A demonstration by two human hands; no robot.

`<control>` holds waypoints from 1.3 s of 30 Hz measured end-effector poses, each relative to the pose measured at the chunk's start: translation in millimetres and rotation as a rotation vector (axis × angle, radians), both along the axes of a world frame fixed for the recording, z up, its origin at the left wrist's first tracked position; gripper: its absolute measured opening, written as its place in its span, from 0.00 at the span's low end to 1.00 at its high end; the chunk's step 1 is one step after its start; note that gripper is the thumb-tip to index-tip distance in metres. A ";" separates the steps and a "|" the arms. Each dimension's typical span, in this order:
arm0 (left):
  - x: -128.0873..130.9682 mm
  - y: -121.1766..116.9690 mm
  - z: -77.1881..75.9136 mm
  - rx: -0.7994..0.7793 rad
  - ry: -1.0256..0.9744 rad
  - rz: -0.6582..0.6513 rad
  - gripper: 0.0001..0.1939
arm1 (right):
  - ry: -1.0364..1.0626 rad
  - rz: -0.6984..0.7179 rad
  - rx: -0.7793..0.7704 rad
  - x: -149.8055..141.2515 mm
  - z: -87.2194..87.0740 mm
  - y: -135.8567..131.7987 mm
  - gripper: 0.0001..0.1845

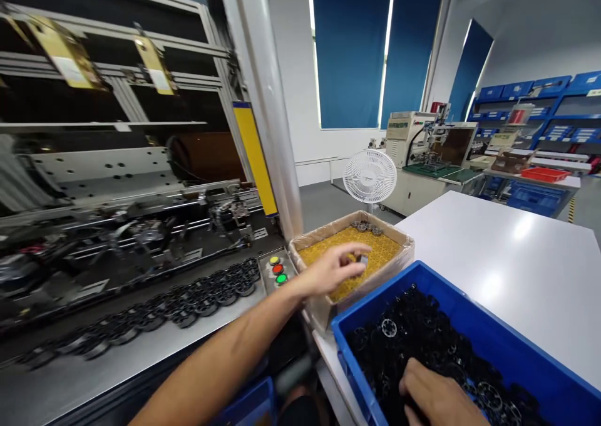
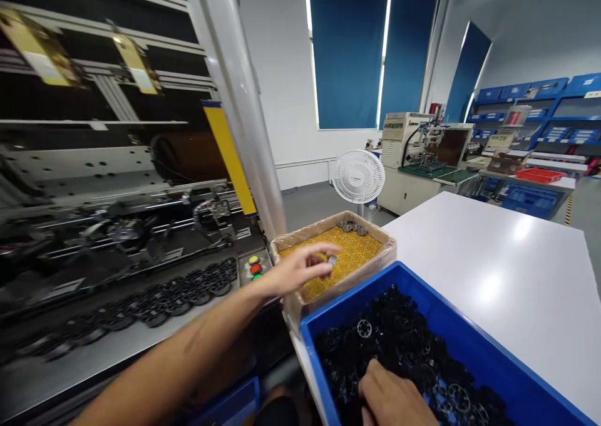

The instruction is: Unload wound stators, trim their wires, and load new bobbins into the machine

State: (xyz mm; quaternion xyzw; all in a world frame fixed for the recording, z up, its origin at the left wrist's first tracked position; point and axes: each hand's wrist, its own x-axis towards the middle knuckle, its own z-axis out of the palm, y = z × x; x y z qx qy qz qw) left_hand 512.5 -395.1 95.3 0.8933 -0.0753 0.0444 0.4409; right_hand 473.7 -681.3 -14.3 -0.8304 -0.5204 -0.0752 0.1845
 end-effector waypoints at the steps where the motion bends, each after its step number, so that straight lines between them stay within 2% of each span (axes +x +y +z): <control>1: -34.1 -0.7 -2.4 -0.090 0.004 -0.025 0.18 | 0.006 0.005 0.037 -1.8 7.2 1.2 0.13; 3: -97.2 -4.9 -13.1 -0.526 0.009 -0.060 0.20 | 0.008 0.031 0.119 -5.6 18.6 4.0 0.10; 5: -148.1 -12.7 -26.8 -0.831 0.032 -0.056 0.24 | -0.005 0.038 0.227 -12.6 29.4 9.0 0.08; 8: -198.7 -27.1 -42.6 -1.043 0.099 -0.008 0.29 | 0.004 0.079 0.381 -37.7 52.2 23.2 0.09; 11: -227.6 -39.1 -49.3 -1.167 0.140 0.017 0.30 | 0.109 0.192 0.447 -78.4 77.6 41.4 0.11; 14: -246.0 -48.1 -51.4 -1.203 0.141 0.007 0.27 | 0.188 0.278 0.495 -115.2 90.4 53.7 0.12; 19: -263.3 -63.6 -56.4 -1.244 0.223 -0.040 0.31 | 0.165 0.319 0.524 -139.3 87.5 53.8 0.15; 27: -269.5 -72.8 -62.1 -1.161 0.077 0.011 0.30 | 0.016 0.374 0.434 -141.4 84.2 41.6 0.28; 32: -267.4 -68.2 -64.2 -1.113 0.112 0.027 0.34 | -0.162 0.360 0.420 -133.8 78.9 39.4 0.24; 39: -265.4 -70.5 -69.5 -1.089 0.197 -0.027 0.36 | -0.234 0.417 0.349 -127.0 72.7 40.0 0.24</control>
